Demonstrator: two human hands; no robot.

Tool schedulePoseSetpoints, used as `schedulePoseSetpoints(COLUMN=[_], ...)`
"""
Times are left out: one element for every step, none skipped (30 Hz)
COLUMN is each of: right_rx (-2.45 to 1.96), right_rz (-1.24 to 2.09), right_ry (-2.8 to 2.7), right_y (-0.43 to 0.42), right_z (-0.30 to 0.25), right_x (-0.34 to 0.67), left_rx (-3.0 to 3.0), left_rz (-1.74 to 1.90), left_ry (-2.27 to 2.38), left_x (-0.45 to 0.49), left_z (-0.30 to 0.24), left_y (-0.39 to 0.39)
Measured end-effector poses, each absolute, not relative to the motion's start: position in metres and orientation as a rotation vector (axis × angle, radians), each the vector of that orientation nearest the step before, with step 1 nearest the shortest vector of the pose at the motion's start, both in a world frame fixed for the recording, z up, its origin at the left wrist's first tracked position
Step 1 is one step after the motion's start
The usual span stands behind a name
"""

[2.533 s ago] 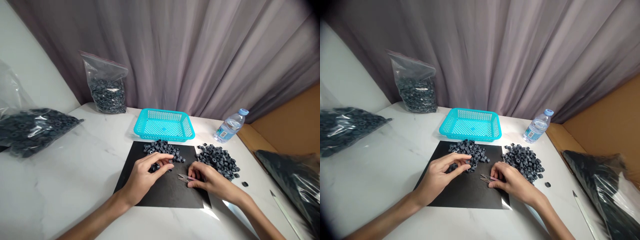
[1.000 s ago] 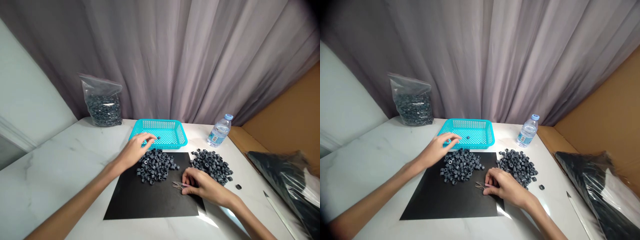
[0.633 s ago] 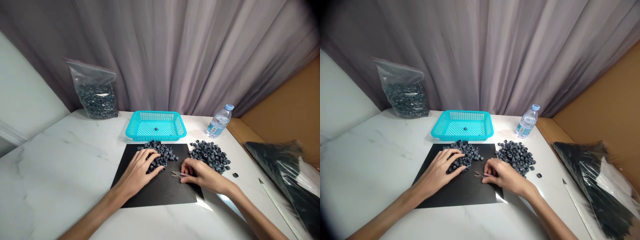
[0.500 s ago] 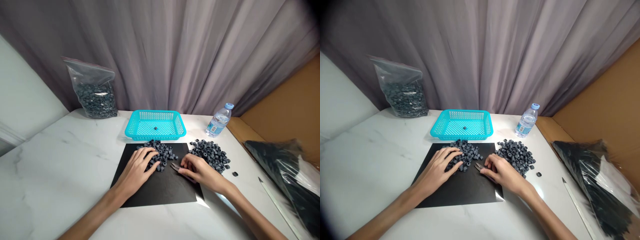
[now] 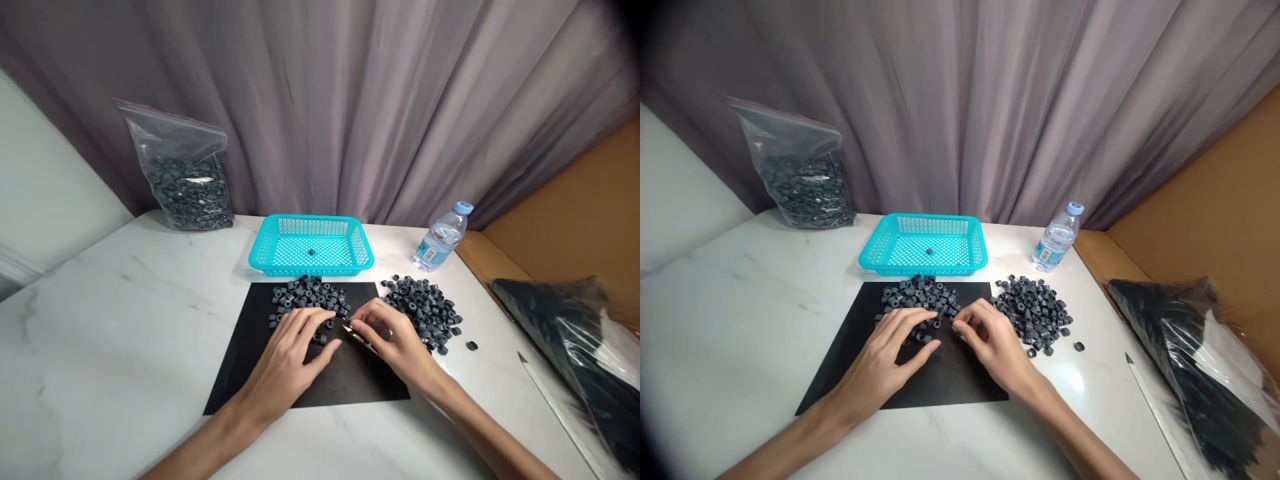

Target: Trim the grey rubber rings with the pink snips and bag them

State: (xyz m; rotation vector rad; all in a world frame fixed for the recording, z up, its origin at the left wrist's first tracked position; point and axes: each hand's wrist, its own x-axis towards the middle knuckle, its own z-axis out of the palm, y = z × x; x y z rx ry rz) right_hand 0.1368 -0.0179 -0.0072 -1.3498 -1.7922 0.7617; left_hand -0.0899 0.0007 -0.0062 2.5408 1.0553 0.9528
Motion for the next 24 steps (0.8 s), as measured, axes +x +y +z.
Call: schedulePoseSetpoints(right_rx=[-1.306,-1.267,-1.231,-1.199,-1.167,-1.141,-1.12,-1.109,-1.111,-1.128,-1.159,-1.203,-1.262,-1.327,-1.389,-1.449,-1.495,-1.532,-1.558,-1.574,-1.584,-1.589,-1.589,-1.586], right_rz=[0.866,0.963,1.052,1.129,1.194,1.25,1.294,1.326,1.34,1.329,1.286,1.206,1.095,0.963,0.829,0.724,0.65,0.606,0.582,0.572,0.569,0.571,0.581,0.602], right_ry=[-1.74,-1.684,-1.631,-1.579,-1.532,-1.492,-1.462,-1.444,-1.439,-1.448,-1.48,-1.535,-1.614,-1.708,-1.808,-1.9,-1.968,-2.017,-2.048,-2.066,-2.081,-2.094,-2.105,-2.114], right_y=[-0.022,-0.026,-0.029,-0.032,-0.034,-0.035,-0.035,-0.036,-0.035,-0.034,-0.033,-0.032,-0.03,-0.028,-0.026,-0.025,-0.024,-0.023,-0.022,-0.022,-0.021,-0.021,-0.021,-0.021], right_z=[-0.004,-0.003,-0.002,-0.002,-0.003,-0.004,-0.005,-0.006,-0.007,-0.007,-0.006,-0.006,-0.004,-0.004,-0.003,-0.003,-0.004,-0.005,-0.007,-0.009,-0.011,-0.013,-0.014,-0.015], right_x=[0.134,0.13,0.127,0.123,0.12,0.118,0.116,0.115,0.115,0.117,0.12,0.124,0.129,0.136,0.142,0.149,0.155,0.159,0.163,0.165,0.166,0.166,0.166,0.166], left_rx=[2.492,2.442,2.398,2.367,2.346,2.33,2.316,2.301,2.278,2.252,2.229,2.215,2.208,2.204,2.204,2.206,2.204,2.203,2.203,2.205,2.207,2.209,2.209,2.206], left_rz=[0.962,0.969,0.972,0.97,0.969,0.969,0.969,0.972,0.98,0.998,1.023,1.053,1.082,1.108,1.123,1.128,1.133,1.137,1.144,1.153,1.164,1.172,1.173,1.17], left_ry=[1.027,0.986,0.94,0.891,0.851,0.824,0.812,0.806,0.814,0.826,0.84,0.849,0.861,0.872,0.88,0.883,0.885,0.884,0.882,0.879,0.878,0.879,0.883,0.89], left_x=[-0.089,-0.089,-0.089,-0.088,-0.088,-0.088,-0.088,-0.088,-0.089,-0.089,-0.089,-0.089,-0.089,-0.089,-0.089,-0.089,-0.089,-0.088,-0.088,-0.088,-0.088,-0.089,-0.089,-0.089], left_z=[-0.005,-0.003,-0.002,-0.001,0.0,0.001,0.001,0.002,0.002,0.001,0.001,0.001,0.001,0.001,0.001,0.001,0.001,0.001,0.001,0.001,0.001,0.001,0.001,0.002], left_y=[-0.002,-0.005,-0.007,-0.009,-0.01,-0.011,-0.012,-0.012,-0.012,-0.012,-0.012,-0.012,-0.012,-0.012,-0.012,-0.013,-0.013,-0.013,-0.013,-0.013,-0.013,-0.013,-0.012,-0.012])
